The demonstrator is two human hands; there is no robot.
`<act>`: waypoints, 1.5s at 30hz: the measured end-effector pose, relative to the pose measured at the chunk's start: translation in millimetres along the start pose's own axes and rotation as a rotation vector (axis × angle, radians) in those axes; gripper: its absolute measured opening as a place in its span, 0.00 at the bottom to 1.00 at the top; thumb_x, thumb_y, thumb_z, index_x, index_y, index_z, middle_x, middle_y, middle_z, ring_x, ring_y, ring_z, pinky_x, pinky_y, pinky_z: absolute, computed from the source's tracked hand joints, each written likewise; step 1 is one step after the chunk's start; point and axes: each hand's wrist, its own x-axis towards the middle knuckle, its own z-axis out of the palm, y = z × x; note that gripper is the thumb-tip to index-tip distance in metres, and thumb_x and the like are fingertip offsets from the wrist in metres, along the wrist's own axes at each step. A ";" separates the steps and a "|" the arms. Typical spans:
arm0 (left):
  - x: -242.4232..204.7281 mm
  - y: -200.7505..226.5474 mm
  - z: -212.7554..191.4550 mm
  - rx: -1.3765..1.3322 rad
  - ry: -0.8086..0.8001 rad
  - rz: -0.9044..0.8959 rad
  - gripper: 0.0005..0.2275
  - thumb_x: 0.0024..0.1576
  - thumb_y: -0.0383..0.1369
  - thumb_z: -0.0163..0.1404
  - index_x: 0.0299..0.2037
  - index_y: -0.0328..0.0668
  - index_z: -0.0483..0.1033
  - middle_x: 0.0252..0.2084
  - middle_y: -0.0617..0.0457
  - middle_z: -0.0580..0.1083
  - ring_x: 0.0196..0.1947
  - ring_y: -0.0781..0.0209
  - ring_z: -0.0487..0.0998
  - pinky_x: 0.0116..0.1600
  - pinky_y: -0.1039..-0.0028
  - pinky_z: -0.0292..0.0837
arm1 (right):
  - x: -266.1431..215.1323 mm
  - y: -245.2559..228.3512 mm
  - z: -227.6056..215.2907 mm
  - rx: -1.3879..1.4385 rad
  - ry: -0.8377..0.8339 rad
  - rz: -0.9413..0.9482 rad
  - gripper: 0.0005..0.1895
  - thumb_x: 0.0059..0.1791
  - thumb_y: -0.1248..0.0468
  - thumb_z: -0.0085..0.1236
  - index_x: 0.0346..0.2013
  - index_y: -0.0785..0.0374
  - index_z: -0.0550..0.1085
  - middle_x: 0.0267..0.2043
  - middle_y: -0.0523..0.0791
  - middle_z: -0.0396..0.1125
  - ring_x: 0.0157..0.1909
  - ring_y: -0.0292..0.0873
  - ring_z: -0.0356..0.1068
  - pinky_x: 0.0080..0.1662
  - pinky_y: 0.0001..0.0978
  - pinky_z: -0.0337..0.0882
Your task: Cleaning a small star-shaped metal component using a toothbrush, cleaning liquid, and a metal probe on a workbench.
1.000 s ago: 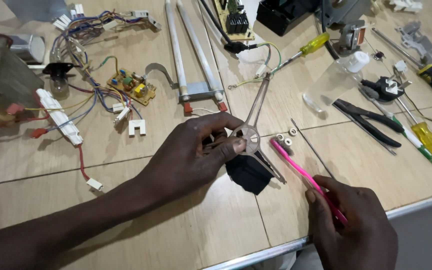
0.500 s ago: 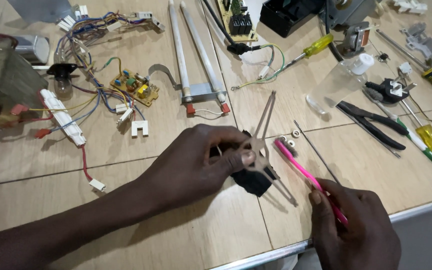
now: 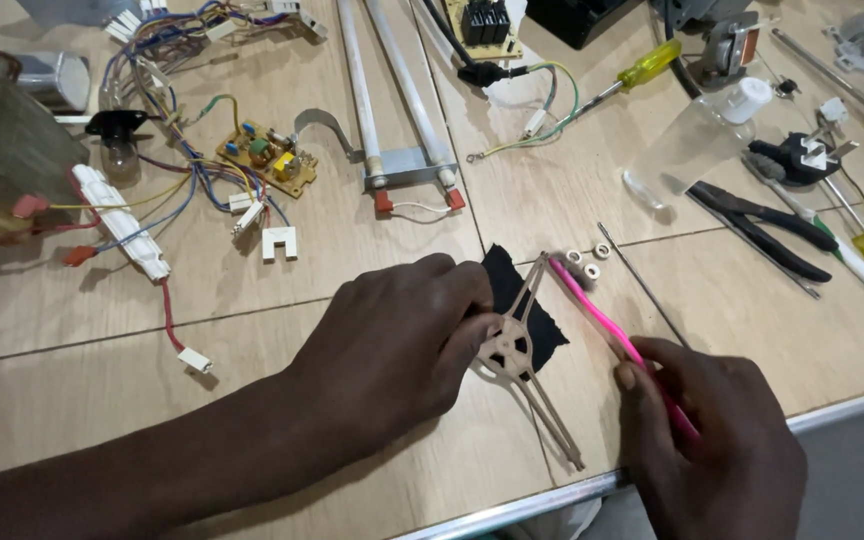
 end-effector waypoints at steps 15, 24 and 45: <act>-15.1 -0.1 30.5 0.275 0.328 0.376 0.32 0.53 0.54 0.62 0.56 0.36 0.70 0.41 0.46 0.67 0.37 0.47 0.68 0.40 0.60 0.63 | 77.2 -2.3 -14.8 -0.521 -0.458 0.147 0.13 0.51 0.47 0.53 0.37 0.47 0.80 0.33 0.38 0.79 0.35 0.48 0.78 0.40 0.41 0.72; -14.8 -5.2 30.1 0.154 0.200 0.328 0.17 0.58 0.46 0.60 0.38 0.44 0.68 0.41 0.46 0.65 0.31 0.46 0.67 0.33 0.58 0.61 | 74.5 22.9 -10.9 -0.006 -0.188 0.095 0.03 0.45 0.67 0.64 0.31 0.58 0.77 0.28 0.41 0.73 0.30 0.36 0.67 0.39 0.31 0.64; -6.0 -12.8 42.9 0.452 0.486 0.520 0.19 0.65 0.49 0.57 0.48 0.39 0.77 0.60 0.38 0.76 0.29 0.54 0.71 0.29 0.68 0.63 | 91.1 -44.3 26.0 0.722 -0.191 -0.077 0.11 0.42 0.76 0.70 0.27 0.70 0.72 0.33 0.53 0.77 0.35 0.44 0.82 0.34 0.28 0.84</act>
